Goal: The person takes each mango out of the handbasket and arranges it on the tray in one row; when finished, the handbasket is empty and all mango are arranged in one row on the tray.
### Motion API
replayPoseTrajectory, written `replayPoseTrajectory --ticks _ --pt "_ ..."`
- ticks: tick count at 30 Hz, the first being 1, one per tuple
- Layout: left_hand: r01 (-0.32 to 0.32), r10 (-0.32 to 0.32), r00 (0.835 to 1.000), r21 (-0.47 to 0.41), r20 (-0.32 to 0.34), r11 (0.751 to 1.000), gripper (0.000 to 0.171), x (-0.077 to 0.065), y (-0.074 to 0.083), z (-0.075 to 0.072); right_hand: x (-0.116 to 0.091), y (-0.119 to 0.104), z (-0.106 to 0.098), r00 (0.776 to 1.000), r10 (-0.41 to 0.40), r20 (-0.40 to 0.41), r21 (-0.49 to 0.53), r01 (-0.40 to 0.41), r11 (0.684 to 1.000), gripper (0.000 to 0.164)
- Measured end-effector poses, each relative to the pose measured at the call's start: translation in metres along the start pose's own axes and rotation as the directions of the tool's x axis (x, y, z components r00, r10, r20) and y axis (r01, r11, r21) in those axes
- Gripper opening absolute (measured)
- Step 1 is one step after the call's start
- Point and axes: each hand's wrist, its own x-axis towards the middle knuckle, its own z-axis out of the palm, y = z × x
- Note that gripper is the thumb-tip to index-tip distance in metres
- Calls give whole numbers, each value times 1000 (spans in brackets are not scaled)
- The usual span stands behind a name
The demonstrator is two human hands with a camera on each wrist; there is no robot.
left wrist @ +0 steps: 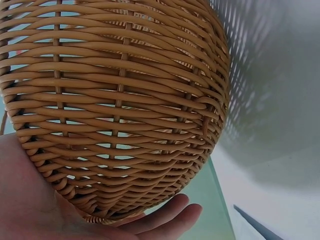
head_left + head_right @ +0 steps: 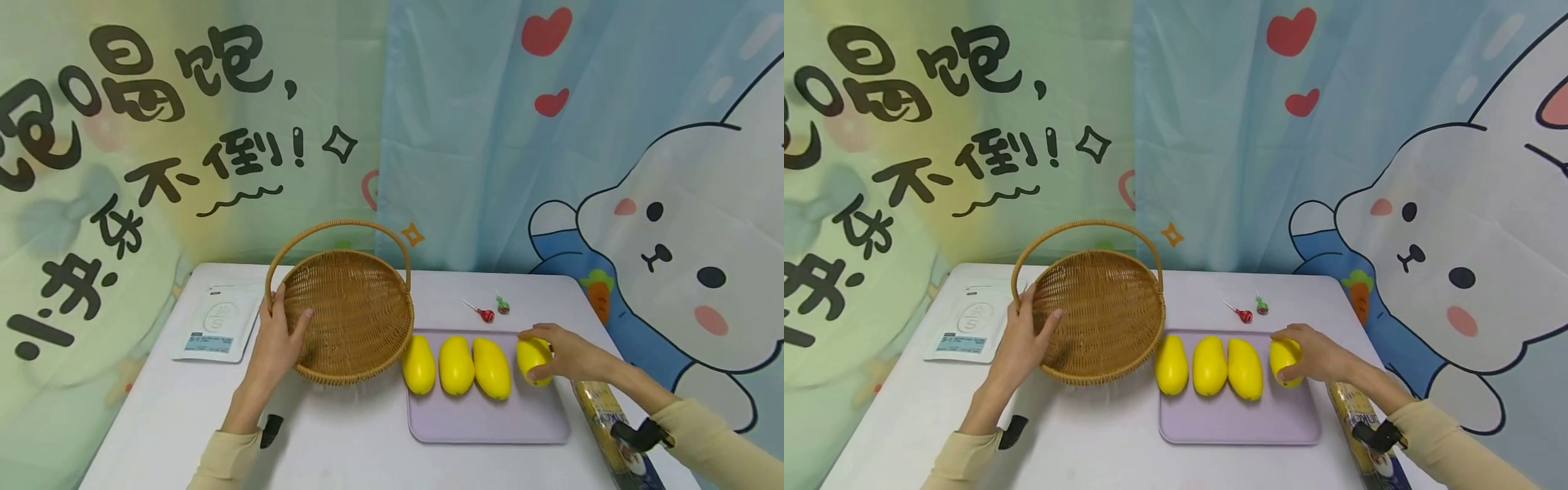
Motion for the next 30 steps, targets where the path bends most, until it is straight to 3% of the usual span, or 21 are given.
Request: replayPoseTrajectory --ticks 5,11,30 --pt "-4 4 1000 5 -3 1000 80 -2 0 1 4 17 22 1000 -10 -26 24 11 1000 74" --pt "-12 12 1000 3 -11 1000 80 -1 0 1 9 22 34 999 -39 -34 28 40 999 74" --pt "15 -15 1000 0 2 1000 78 0 3 -1 8 20 37 995 -86 -45 32 87 996 71"
